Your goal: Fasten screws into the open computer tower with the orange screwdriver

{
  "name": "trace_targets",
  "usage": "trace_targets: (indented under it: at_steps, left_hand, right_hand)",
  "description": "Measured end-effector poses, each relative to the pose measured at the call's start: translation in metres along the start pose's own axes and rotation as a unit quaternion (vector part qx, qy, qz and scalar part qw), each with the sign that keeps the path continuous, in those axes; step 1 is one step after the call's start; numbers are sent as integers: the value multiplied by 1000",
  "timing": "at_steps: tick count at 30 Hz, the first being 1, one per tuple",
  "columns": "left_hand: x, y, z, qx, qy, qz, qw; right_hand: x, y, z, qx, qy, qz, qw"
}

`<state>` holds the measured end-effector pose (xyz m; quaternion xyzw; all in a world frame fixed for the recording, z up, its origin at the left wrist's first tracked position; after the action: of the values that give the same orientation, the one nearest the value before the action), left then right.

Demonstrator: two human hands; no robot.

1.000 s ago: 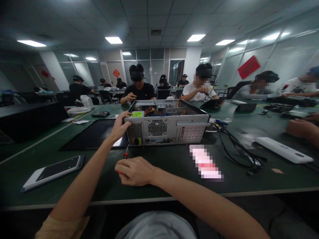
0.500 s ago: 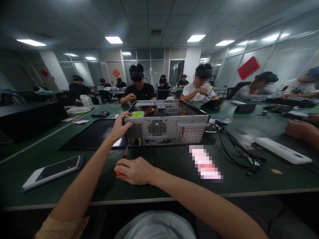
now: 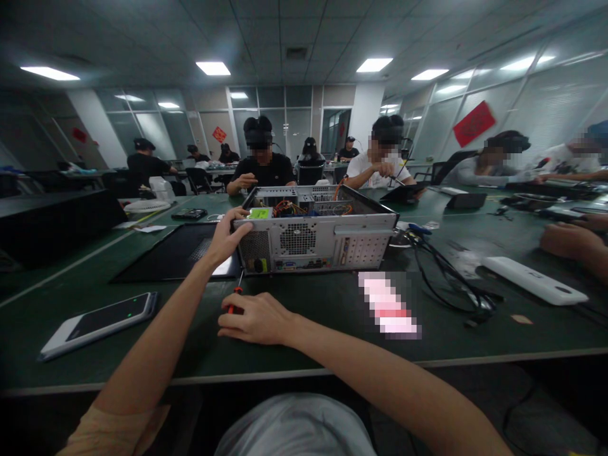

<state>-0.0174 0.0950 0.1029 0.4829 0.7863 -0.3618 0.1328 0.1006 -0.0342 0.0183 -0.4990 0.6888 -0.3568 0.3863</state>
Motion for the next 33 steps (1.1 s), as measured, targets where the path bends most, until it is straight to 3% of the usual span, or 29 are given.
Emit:
trace_targets:
  at_steps: [7,18,33]
  left_hand:
    - [-1,0,0,3,-1,-3,1000]
    - [2,1,-1,-2,-1,2,1000]
    - [-1,0,0,3,-8,-11,1000]
  right_hand:
    - [-1,-1,2,-18,24,-1,1000]
    - [6,-5,-2,-70,-60,11,996]
    - [7,7,-18,49,-109,39,992]
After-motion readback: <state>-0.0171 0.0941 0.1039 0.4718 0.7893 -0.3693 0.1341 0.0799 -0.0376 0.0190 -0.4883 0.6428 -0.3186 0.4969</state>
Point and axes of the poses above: each hand's wrist, its own z-axis away from the middle knuckle, its own y-axis out of the palm, x = y × z, the point moved 6 cm from there along -z, towards the middle knuckle, and after that the axes turned 8 degrees about x, right-handed, at the moved point
